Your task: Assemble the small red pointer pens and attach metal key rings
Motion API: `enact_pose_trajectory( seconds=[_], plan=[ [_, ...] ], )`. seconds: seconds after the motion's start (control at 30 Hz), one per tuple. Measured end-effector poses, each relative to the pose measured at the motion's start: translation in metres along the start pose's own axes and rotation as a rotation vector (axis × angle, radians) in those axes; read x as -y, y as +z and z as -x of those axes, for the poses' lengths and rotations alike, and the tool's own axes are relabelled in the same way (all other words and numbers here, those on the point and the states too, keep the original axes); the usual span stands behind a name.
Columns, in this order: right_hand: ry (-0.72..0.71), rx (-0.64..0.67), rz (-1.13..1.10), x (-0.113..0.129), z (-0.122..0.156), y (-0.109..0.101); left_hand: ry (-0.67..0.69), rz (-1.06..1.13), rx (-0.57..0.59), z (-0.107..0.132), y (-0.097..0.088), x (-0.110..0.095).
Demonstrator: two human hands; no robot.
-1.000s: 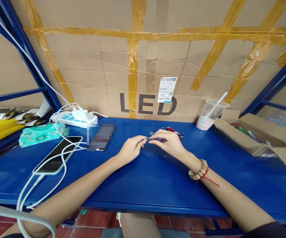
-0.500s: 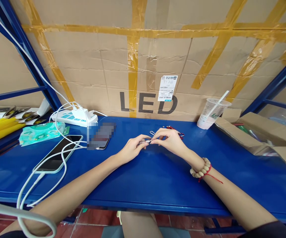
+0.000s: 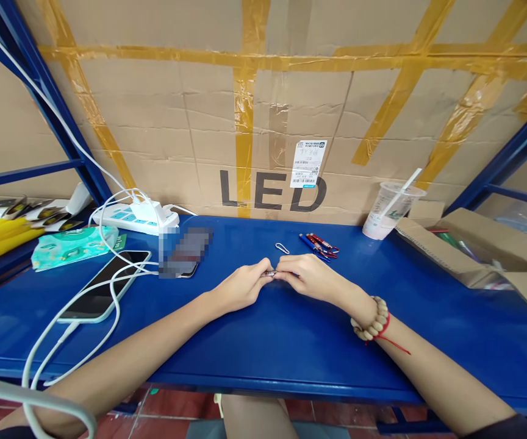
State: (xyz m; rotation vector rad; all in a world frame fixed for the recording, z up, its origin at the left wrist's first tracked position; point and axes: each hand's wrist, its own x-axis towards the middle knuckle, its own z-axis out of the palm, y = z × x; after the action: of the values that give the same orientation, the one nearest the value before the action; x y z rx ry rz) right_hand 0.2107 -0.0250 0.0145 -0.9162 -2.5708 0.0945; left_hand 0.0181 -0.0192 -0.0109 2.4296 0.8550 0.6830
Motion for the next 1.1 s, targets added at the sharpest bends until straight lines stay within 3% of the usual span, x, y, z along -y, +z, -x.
enact_pose_trajectory(
  seconds=[0.07,0.23,0.37,0.5,0.6,0.7,0.83,1.1],
  plan=[
    [0.074,-0.009,-0.107,0.004,0.0,0.005,0.008,-0.05,0.012,0.001,0.001,0.002],
    [0.467,0.07,-0.767,0.008,-0.004,0.017,0.038,-0.113,-0.017,0.0,-0.001,0.001],
    [0.547,0.063,-0.884,0.006,-0.006,0.02,0.052,-0.086,-0.063,-0.003,-0.001,0.0],
    [0.497,0.042,-0.594,0.002,-0.005,0.016,0.015,-0.095,-0.132,-0.008,0.003,0.005],
    [0.34,-0.091,-0.13,-0.004,-0.002,0.009,-0.034,-0.085,-0.194,-0.011,0.007,0.009],
    [0.161,-0.154,0.162,-0.011,0.001,0.004,-0.065,-0.075,-0.179,-0.012,0.006,0.01],
    [0.007,-0.095,0.323,-0.016,0.002,0.002,-0.071,-0.093,-0.115,-0.011,0.004,0.008],
    [-0.047,0.006,0.321,-0.01,0.001,-0.002,-0.029,-0.078,-0.011,-0.008,0.002,0.005]
  ],
)
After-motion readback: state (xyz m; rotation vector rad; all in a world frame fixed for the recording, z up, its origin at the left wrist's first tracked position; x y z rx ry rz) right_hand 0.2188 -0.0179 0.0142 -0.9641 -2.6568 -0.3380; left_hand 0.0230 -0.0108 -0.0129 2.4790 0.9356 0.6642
